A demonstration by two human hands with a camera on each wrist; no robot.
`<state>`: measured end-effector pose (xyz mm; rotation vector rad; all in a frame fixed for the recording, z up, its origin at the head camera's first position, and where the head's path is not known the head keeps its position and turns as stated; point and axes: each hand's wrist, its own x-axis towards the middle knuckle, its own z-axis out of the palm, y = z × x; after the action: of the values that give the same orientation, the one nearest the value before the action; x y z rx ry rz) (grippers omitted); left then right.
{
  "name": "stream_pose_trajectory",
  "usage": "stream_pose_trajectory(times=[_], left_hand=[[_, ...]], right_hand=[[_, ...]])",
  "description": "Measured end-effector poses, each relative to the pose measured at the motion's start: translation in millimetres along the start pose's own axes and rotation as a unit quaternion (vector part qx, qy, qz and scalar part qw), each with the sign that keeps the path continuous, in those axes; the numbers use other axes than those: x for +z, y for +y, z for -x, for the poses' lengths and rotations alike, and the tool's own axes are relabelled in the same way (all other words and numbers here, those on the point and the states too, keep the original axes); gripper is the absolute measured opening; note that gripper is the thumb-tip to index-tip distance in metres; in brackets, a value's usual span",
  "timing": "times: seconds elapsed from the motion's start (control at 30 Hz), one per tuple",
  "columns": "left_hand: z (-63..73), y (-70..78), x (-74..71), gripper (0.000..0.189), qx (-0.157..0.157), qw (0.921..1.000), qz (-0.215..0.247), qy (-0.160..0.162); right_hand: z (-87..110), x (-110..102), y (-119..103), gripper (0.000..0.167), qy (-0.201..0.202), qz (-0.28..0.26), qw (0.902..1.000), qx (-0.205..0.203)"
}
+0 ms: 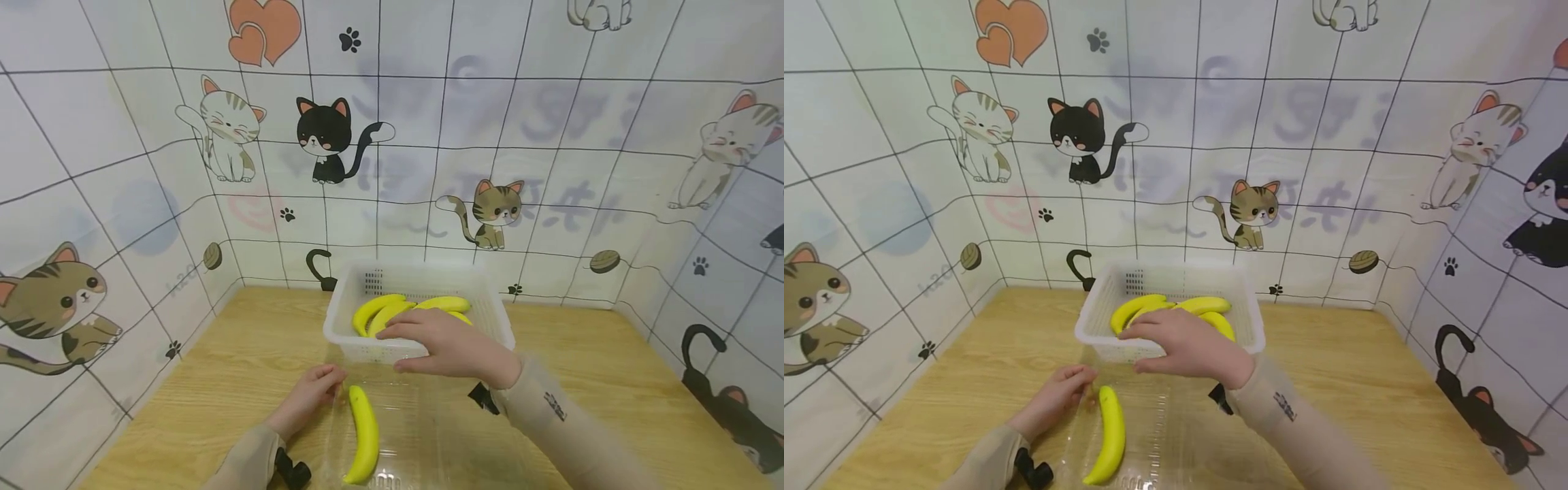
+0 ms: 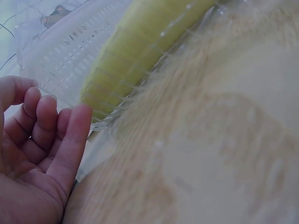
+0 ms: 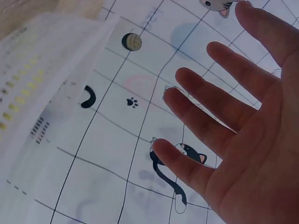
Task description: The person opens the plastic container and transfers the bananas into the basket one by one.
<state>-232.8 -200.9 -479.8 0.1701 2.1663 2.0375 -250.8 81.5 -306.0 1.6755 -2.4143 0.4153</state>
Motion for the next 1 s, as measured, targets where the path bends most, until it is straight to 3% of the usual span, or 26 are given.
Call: stream_pose_trajectory(times=[0.2,0.6,0.83,1.0], left_hand=[[1.7,1.1,0.0,0.026,0.002,1.0000,-0.002,0.000],[0.9,0.5,-0.3,0.025,-0.001,0.9997,0.019,-0.019],[0.4,1.5,-1.1,0.024,0.000,0.9996,0.024,-0.012],[2.1,4.4,-1.2,0.025,0.005,0.9997,0.020,-0.015]], right_hand=[[-3.0,21.6,-25.9,0.045,-0.027,-0.032,0.9990,0.015],[2.4,42.7,-54.2,0.052,-0.096,-0.102,0.9802,0.140],[10.1,50.3,-60.4,0.053,-0.090,-0.107,0.9777,0.157],[11.0,57.2,-57.0,0.054,-0.096,-0.123,0.9699,0.187]])
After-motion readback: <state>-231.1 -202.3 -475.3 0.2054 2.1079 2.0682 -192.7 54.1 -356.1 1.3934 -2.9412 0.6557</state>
